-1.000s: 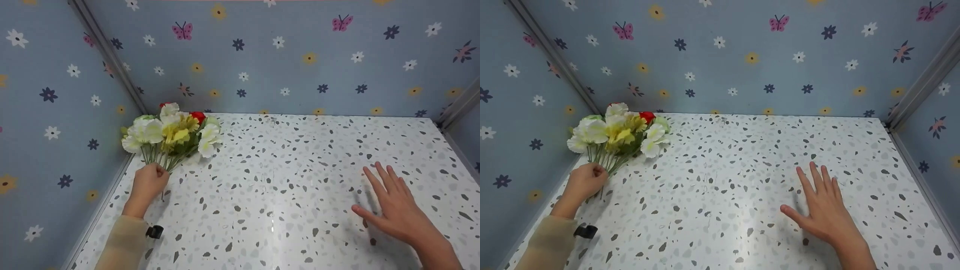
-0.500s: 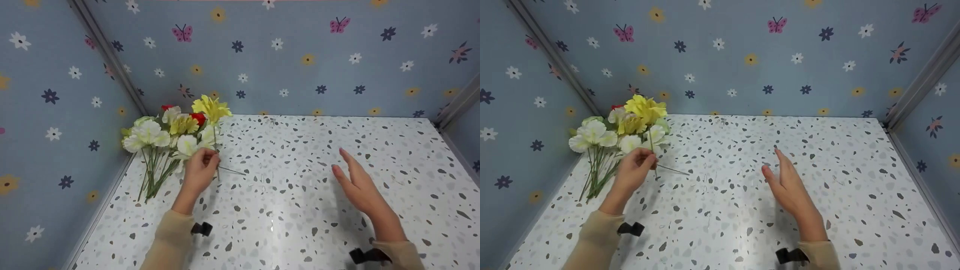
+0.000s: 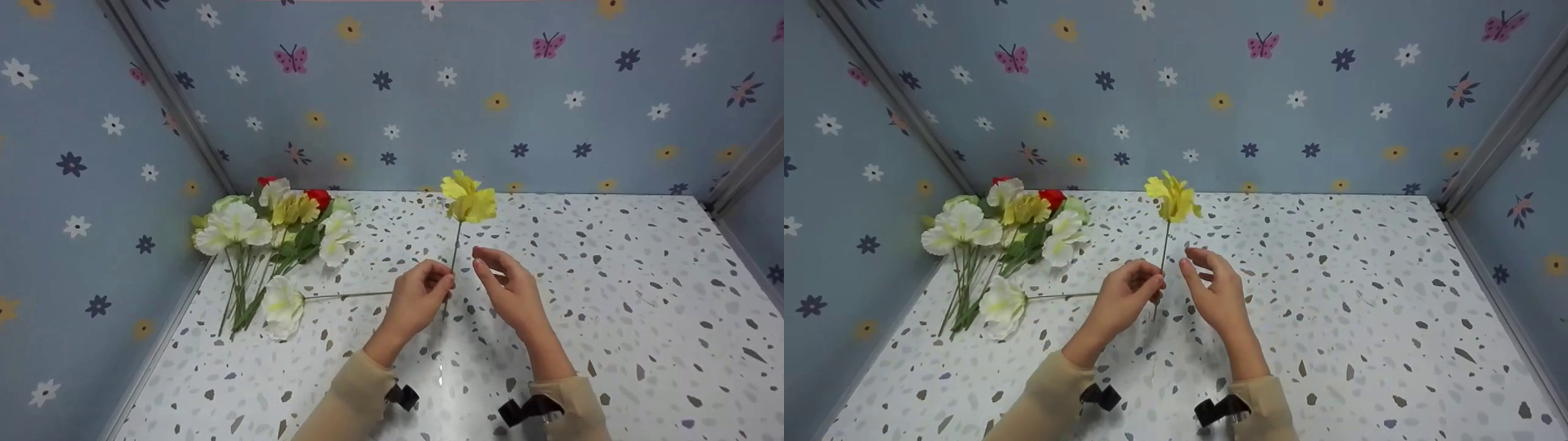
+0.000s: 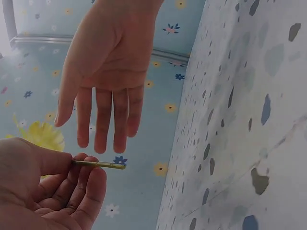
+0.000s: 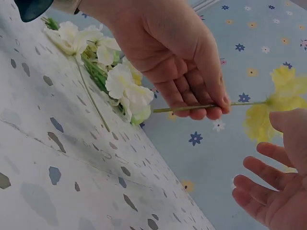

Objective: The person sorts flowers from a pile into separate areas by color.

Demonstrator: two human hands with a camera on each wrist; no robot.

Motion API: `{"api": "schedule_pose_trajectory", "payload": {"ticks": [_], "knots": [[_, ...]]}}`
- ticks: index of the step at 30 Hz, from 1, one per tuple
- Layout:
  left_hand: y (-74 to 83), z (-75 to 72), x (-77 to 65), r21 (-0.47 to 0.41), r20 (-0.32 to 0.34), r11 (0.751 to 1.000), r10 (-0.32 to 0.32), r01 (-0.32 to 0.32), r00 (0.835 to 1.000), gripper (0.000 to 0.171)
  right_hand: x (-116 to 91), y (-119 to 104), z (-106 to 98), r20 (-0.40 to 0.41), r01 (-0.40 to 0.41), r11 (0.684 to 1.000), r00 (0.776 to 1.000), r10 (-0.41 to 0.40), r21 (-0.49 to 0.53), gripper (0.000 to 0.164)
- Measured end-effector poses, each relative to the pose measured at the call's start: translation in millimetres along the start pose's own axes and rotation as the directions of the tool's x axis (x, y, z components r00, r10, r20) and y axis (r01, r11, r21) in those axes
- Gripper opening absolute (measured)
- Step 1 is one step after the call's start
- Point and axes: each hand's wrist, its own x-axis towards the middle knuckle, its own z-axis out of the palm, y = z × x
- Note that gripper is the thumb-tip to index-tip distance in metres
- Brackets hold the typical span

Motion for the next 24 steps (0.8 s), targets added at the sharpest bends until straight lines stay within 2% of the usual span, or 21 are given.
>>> {"api": "schedule_pose_trajectory", "payload": {"ticks": [5,11,14,18,24], "knots": [[-3.2,10.3,-4.5,0.026,0.050,1.000,0.014,-0.016,0.999,0.004,-1,0,6,-0.008,0.034,0.999,0.999,-0.034,0.024,0.037],[-6.2,15.7,-6.5,0.047,0.098,0.999,0.011,-0.016,0.995,0.005,0,-2,8,-0.047,0.071,0.996,0.997,-0.068,0.059,0.022],[-7.6,16.1,-6.7,0.062,0.146,0.998,-0.014,0.005,0.989,0.004,0,-3,5,-0.072,0.052,0.996,0.996,-0.047,0.074,0.021],[-10.2,16.2,-6.4,0.072,0.210,0.997,-0.021,0.005,0.977,0.004,1,-3,-1,-0.076,0.031,0.988,0.997,-0.020,0.151,0.023],[-12.8,17.7,-6.2,0.059,0.230,0.998,-0.020,0.007,0.973,0.008,1,0,-3,-0.022,0.001,0.965,1.000,0.005,0.263,0.024]]}}
